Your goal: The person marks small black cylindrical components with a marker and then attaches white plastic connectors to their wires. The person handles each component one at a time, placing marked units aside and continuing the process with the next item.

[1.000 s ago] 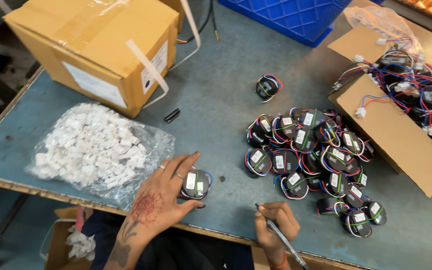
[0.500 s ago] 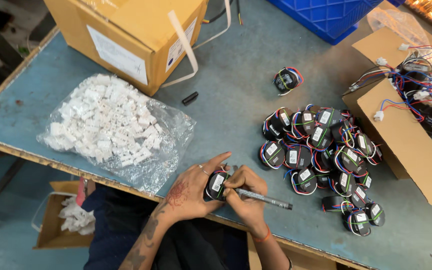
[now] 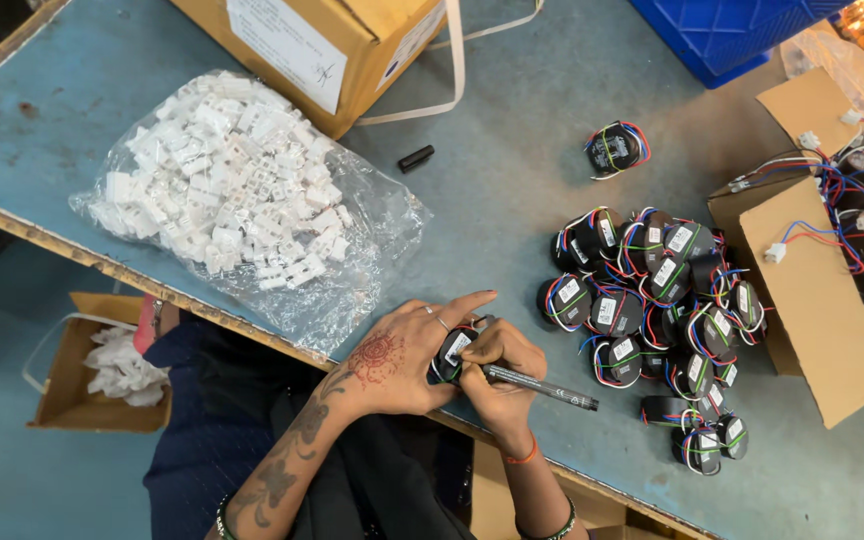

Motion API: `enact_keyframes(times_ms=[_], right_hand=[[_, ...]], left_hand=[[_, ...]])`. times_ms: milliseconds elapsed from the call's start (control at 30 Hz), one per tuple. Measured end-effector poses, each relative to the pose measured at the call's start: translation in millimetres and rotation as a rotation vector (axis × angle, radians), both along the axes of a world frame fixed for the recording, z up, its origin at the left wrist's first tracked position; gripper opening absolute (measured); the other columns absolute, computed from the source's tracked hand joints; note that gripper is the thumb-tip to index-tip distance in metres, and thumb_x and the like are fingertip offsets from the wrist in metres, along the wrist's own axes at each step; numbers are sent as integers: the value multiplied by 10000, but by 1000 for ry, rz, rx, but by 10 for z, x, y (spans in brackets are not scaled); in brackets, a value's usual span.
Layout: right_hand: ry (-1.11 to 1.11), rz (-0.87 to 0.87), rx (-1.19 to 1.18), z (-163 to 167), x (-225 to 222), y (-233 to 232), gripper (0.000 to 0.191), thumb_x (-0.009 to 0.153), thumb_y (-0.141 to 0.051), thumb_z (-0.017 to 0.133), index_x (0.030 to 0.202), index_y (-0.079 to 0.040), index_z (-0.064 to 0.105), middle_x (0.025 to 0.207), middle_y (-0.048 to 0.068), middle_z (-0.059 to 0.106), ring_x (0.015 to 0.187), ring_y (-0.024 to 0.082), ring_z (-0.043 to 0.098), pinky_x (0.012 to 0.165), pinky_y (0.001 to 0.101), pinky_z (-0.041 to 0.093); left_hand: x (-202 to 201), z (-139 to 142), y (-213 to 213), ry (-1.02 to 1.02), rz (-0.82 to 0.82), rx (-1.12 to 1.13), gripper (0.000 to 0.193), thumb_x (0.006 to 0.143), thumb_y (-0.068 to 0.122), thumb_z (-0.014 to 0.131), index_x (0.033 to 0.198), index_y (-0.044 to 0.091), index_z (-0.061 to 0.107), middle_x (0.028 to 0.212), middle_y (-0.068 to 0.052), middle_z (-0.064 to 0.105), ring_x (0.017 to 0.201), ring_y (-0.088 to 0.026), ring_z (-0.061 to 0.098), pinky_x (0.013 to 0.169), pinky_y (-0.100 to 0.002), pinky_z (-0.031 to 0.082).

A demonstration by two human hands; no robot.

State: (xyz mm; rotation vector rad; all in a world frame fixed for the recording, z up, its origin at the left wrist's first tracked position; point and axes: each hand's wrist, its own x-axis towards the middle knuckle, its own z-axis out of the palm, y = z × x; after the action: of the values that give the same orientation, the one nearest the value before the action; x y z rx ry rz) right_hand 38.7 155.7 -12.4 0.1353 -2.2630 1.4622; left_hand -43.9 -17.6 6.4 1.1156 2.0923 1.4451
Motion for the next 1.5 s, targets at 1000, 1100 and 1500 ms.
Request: enact_keyframes(times_ms=[1000,1100,1500], right_hand=[[85,-40,-18,3,45,31,124,699,91,600,712,2,515,739,87,609,664,145,574,645,270,485],[68,-48,-26,3,41,45,125,713,94,604,711,3,518,745,90,610,673,149,571,655,267,487],[48,-68,31,4,34,57,123,693,89,598,714,10,507,728,89,601,659,140,549,651,261,463]], left_hand=[[13,-20,33,5,4,-10,1099,615,206,815,1565,260,265,1085,-111,705,1049,-368,647,1046,-478,441],[7,-26,34,5,-5,-21,1112,610,202,818,1567,259,253,1111,-123,696,1048,-366,646,1053,-482,430],[21,-21,42,8,1,-31,1104,626,219,830,1571,257,260,1067,-132,697,1062,-371,643,1048,-479,444]])
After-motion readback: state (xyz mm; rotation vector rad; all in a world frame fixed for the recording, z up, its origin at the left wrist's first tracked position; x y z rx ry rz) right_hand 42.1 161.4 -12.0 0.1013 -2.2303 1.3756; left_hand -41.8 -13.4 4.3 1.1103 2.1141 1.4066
